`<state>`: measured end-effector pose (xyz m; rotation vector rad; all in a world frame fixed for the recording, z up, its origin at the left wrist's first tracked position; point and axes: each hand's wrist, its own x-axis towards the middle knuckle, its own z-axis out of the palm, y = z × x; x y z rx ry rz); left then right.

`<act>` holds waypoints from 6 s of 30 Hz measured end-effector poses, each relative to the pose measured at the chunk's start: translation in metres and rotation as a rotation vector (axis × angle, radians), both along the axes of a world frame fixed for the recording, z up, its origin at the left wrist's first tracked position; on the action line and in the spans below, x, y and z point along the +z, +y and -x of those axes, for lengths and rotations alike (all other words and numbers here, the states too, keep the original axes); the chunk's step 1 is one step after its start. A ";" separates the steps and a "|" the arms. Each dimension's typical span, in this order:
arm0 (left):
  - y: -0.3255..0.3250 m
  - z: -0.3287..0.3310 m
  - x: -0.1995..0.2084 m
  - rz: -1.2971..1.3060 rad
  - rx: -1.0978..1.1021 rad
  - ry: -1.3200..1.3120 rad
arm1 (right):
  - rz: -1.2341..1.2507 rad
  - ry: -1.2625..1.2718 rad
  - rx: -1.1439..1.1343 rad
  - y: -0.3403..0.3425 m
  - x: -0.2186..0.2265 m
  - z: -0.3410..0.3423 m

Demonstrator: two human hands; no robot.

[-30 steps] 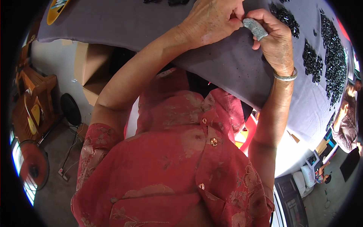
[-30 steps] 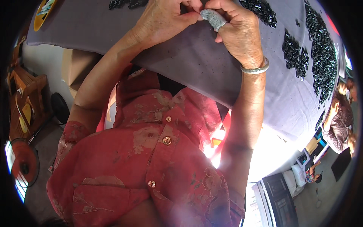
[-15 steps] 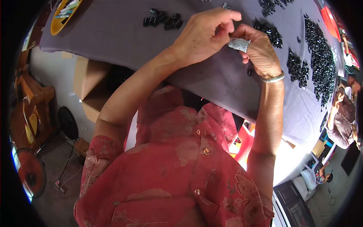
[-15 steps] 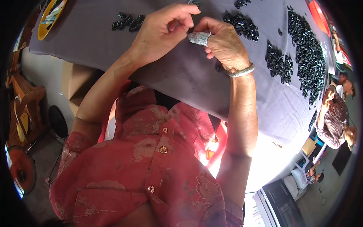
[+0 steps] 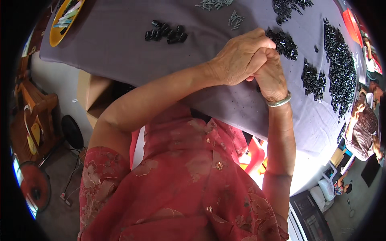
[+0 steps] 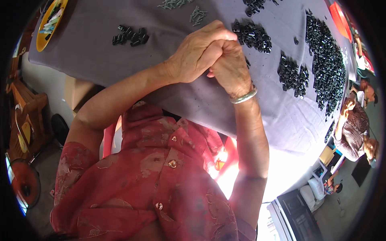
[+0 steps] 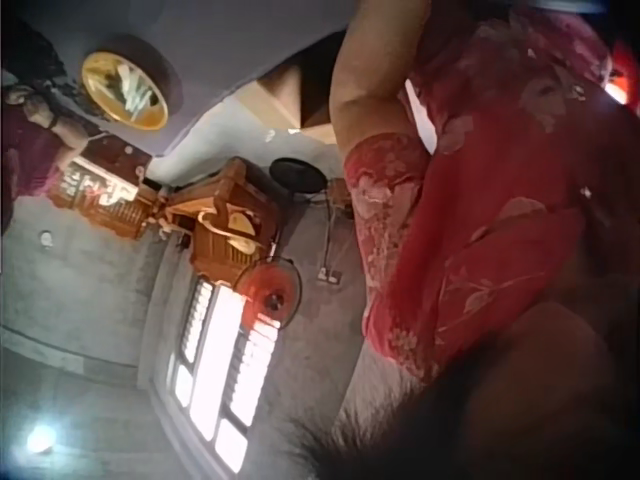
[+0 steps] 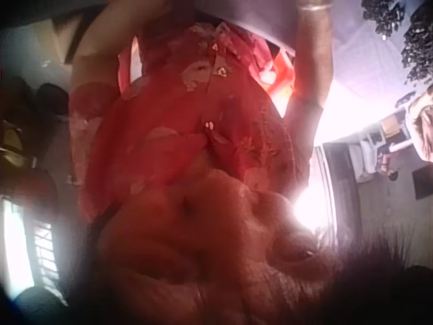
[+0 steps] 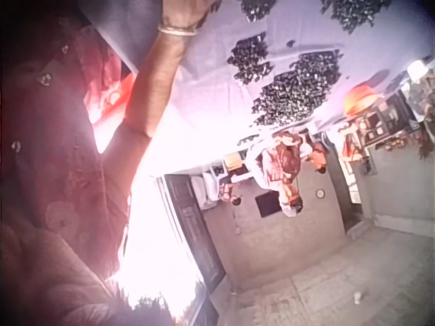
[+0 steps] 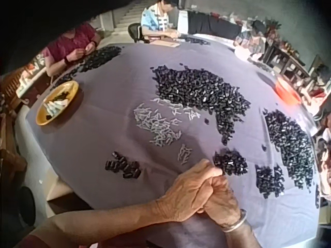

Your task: The person assembles small plastic components by inserting metal pins into each plastic piece by hand.

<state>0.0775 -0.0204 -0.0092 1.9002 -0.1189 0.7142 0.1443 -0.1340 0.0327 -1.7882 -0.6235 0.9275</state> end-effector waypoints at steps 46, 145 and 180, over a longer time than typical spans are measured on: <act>-0.009 0.120 0.018 -0.113 0.020 0.271 | -0.304 -0.188 -0.215 -0.024 0.008 0.038; 0.012 0.084 0.013 0.600 0.165 0.146 | -0.067 -1.308 0.587 0.055 0.016 -0.029; 0.013 0.082 0.015 0.756 0.063 0.162 | -0.520 -0.054 0.004 0.024 -0.008 0.026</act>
